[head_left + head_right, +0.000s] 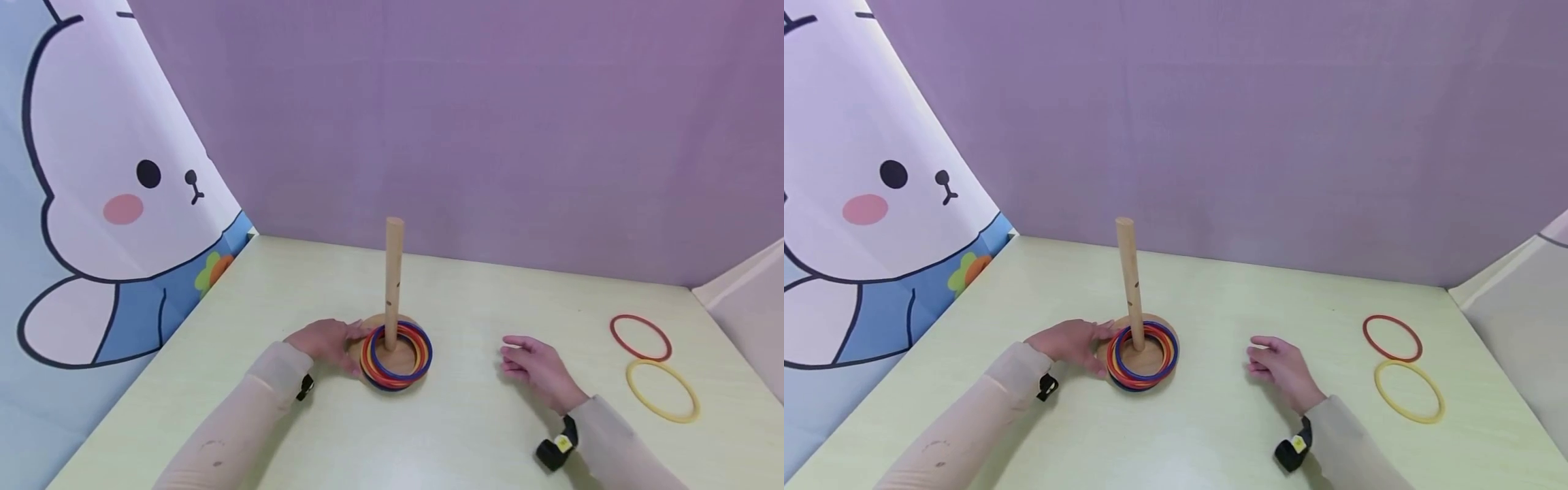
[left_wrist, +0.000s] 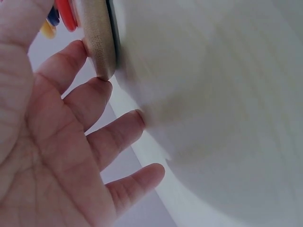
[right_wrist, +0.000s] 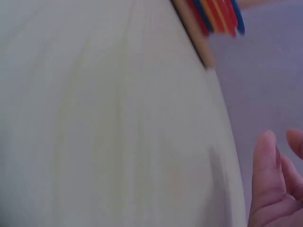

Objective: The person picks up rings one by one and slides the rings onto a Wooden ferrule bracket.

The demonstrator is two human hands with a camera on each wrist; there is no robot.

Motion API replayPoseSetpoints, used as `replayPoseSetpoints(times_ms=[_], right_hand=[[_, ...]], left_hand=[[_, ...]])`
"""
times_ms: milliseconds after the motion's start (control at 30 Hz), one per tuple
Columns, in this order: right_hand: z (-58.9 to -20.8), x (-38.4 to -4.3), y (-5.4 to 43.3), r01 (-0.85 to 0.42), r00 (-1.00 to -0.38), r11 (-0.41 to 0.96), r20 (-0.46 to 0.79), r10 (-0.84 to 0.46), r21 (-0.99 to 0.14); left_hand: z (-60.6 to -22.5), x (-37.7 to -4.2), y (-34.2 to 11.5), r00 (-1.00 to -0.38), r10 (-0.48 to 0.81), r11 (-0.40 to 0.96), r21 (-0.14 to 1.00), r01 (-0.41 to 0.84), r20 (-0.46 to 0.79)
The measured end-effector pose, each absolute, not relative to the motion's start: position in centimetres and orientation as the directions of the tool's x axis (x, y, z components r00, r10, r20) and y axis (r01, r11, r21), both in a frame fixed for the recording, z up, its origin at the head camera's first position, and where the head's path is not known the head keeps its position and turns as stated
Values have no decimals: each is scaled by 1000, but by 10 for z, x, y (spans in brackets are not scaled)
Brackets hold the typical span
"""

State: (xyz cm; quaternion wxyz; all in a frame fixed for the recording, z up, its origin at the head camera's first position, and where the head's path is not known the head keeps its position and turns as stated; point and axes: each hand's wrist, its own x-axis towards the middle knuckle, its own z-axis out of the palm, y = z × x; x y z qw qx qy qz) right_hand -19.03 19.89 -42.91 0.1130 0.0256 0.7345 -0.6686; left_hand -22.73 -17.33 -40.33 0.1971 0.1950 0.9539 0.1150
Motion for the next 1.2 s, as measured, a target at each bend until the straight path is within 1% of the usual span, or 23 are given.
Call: replayPoseSetpoints(times_ms=[133,300,633,767,867,967,1067,1200], right_hand=[[-431,-185,229,193,-971,181,-214,-102,-964],[-430,-176,271,164,-973,264,-201,-117,-950],[-425,-157,355,110,-976,443,-181,-120,-890],[-422,-149,380,131,-971,523,-216,-105,-842],[-419,-146,389,136,-970,626,-233,-75,-768],[-416,-144,393,111,-975,745,-219,-48,-658],[-414,-144,395,72,-985,845,-172,-24,-529],[-413,-146,398,-20,-995,918,-79,-56,-395]], left_hand=[[-402,-227,-174,-851,391,908,300,294,-350],[-399,-225,-174,-854,379,913,296,281,-356],[-400,-224,-173,-850,402,902,309,303,-340],[-400,-225,-173,-850,408,898,313,308,-333],[-401,-225,-173,-851,411,898,309,314,-327],[-401,-225,-172,-856,400,900,315,301,-326],[-402,-226,-172,-859,400,899,319,300,-320],[-402,-226,-171,-859,402,898,317,304,-316]])
